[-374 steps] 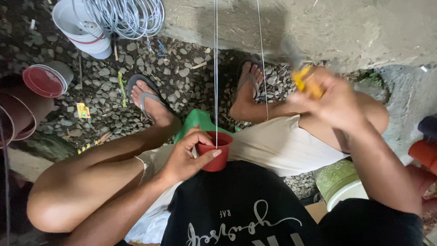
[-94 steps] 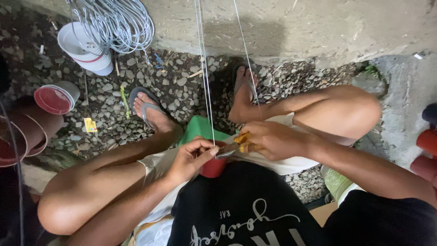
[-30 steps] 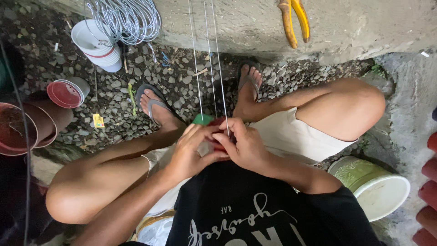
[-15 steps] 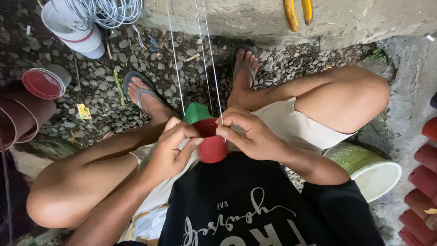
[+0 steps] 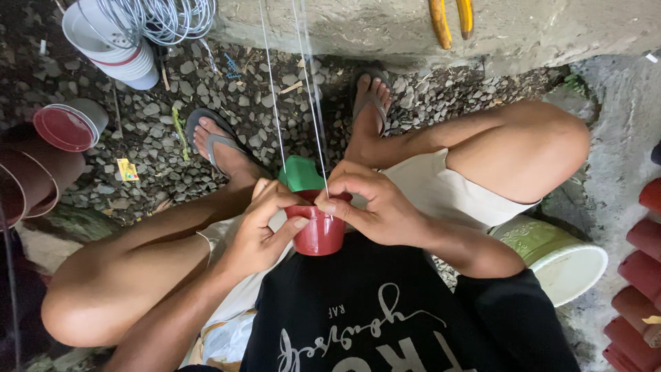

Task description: The person sits on the ground and uses pliers to bend and twist metal wires into hanger shapes. They then insert the wires into a small red plastic pot and continue to secure them with the pliers.

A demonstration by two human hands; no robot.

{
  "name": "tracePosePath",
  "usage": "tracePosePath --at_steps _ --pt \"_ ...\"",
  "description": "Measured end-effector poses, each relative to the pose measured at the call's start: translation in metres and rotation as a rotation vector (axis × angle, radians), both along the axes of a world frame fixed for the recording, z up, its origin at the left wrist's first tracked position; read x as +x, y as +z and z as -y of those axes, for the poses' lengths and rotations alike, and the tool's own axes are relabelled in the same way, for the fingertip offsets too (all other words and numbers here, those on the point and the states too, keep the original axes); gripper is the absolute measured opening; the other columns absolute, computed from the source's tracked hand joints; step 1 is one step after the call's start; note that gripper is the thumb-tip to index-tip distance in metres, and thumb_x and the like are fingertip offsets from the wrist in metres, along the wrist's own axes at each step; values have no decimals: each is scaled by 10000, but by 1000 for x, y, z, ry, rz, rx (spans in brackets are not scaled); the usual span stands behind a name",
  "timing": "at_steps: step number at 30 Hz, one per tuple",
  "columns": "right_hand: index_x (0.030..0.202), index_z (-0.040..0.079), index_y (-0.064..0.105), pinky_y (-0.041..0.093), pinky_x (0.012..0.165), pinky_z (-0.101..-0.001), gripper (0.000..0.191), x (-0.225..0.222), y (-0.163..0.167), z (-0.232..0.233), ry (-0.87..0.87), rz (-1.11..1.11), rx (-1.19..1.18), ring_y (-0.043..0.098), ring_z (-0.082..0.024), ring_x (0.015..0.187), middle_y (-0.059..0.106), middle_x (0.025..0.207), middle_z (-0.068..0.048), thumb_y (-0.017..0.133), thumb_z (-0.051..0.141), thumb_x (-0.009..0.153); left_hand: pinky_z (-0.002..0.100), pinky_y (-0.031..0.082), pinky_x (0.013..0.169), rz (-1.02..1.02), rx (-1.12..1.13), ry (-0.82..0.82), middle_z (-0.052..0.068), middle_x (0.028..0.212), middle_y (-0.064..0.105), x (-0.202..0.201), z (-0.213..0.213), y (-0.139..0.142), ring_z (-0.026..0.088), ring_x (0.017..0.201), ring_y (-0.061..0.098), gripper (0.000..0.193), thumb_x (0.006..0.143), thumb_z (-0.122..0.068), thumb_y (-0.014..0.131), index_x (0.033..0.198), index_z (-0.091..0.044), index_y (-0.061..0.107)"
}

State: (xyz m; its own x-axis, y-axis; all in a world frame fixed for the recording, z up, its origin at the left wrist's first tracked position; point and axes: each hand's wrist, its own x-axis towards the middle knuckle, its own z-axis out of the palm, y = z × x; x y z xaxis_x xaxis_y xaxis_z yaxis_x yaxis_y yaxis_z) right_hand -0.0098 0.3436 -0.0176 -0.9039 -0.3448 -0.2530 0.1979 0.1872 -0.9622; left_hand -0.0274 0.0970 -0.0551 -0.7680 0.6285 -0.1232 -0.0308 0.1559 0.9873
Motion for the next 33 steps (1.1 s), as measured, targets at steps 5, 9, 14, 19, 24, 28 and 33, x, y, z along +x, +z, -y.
tracePosePath --at_steps 5,9,14,19,24,28,33 --pt "1035 22 657 526 793 -285 93 -2 -2 9 -23 -37 -52 643 -144 918 651 981 -47 669 114 1033 362 399 878 -7 12 2 49 947 630 0 -1 -1 224 922 534 141 919 -129 756 1027 -75 682" --pt "1029 18 673 515 774 -278 91 -2 -2 10 -15 -29 -36 633 -139 899 644 970 -47 665 109 1033 357 407 837 -20 14 -9 59 931 624 1 -2 -2 228 907 529 163 905 -134 775 1024 -63 690" --pt "1029 15 683 502 764 -276 99 0 -1 9 -17 -14 -33 626 -137 874 637 960 -51 668 113 1030 357 416 832 3 8 -7 69 934 614 3 1 0 231 911 521 155 913 -121 771 1026 -55 688" --pt "1030 16 689 506 780 -274 113 1 -1 8 -21 -17 -28 629 -135 875 644 969 -52 671 127 1031 361 400 824 5 9 5 68 929 606 3 1 -1 231 903 502 156 913 -112 765 1027 -50 678" --pt "1036 13 694 510 784 -269 122 2 -2 11 -29 -2 -17 639 -137 885 644 971 -54 661 130 1035 361 399 833 10 23 3 67 939 609 4 -1 -3 234 912 513 151 915 -105 762 1039 -62 689" --pt "1038 15 699 519 768 -270 128 3 -2 10 -46 20 -3 640 -137 865 643 974 -58 664 137 1026 361 391 832 17 15 8 70 938 612 4 0 -1 239 913 509 145 912 -101 762 1029 -58 689" --pt "1000 24 681 532 758 -270 135 4 -3 3 -6 82 7 650 -122 839 660 951 -41 661 154 1028 357 380 833 40 48 16 57 913 606 5 -3 1 216 885 525 146 917 -116 769 958 -50 645"
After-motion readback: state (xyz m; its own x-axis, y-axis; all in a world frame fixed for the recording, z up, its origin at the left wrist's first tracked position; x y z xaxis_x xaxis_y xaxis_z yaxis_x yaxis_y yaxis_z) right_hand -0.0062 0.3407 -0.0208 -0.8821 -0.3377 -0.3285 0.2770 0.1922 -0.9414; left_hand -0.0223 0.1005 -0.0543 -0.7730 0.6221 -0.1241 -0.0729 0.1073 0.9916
